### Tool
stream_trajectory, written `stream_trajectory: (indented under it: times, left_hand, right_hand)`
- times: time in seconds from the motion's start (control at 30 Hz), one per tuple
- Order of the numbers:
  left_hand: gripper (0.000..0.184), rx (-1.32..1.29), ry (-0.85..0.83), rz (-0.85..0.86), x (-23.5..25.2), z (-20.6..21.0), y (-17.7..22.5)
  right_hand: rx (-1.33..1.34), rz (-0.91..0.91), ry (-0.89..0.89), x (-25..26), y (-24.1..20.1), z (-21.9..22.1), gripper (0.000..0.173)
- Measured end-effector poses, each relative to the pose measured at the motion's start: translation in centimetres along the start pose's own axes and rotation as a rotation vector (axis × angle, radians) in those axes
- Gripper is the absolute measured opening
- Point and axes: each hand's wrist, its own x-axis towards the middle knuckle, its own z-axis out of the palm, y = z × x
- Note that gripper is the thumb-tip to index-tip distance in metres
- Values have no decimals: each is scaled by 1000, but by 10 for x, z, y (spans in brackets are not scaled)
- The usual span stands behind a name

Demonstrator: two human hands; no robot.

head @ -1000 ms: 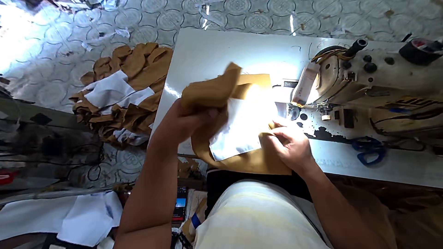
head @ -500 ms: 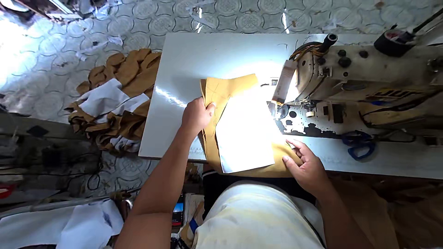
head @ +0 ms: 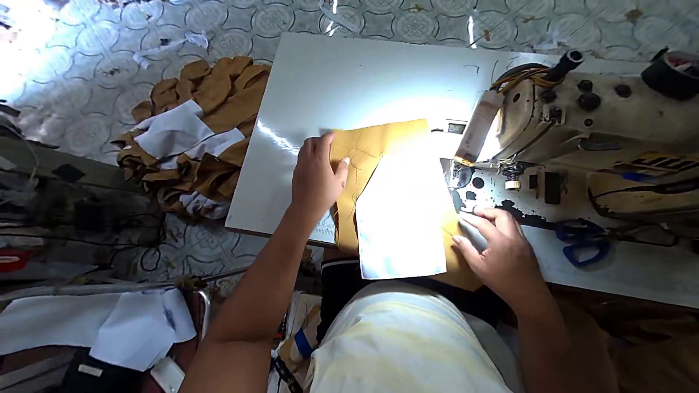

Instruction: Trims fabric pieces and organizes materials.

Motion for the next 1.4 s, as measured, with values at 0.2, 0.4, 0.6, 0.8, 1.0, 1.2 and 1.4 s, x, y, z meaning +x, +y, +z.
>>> stream_trajectory:
  times: [0.2,0.4,0.6,0.8,1.0,1.2,1.4]
  left_hand:
    - [41,55,-46,325,-140,44,30]
    - [36,243,-249,203,-64,-17,-43]
    - [41,95,-164,305,-34,-14,-75]
    - [49,123,-145,464,-54,21,-57]
    - [54,241,-231,387,-54,19,-50]
    - [55,185,-255,437,-43,18,-49]
    - [40,89,-265,500,-35,-7,1]
  right_hand:
    - [89,-603,-256,102,-49,63,37]
    - [-104,-371,-292,184,-79,94,56]
    - [-106,-70,-389,90,-111,57,58]
    - [53,-145,-216,85,-123,61,57]
    - [-69,-375,-219,81,-110,113,86]
    - [-143,-260,-277,15,-56,64,68]
    - [25,-217,-12,39,-53,62,45]
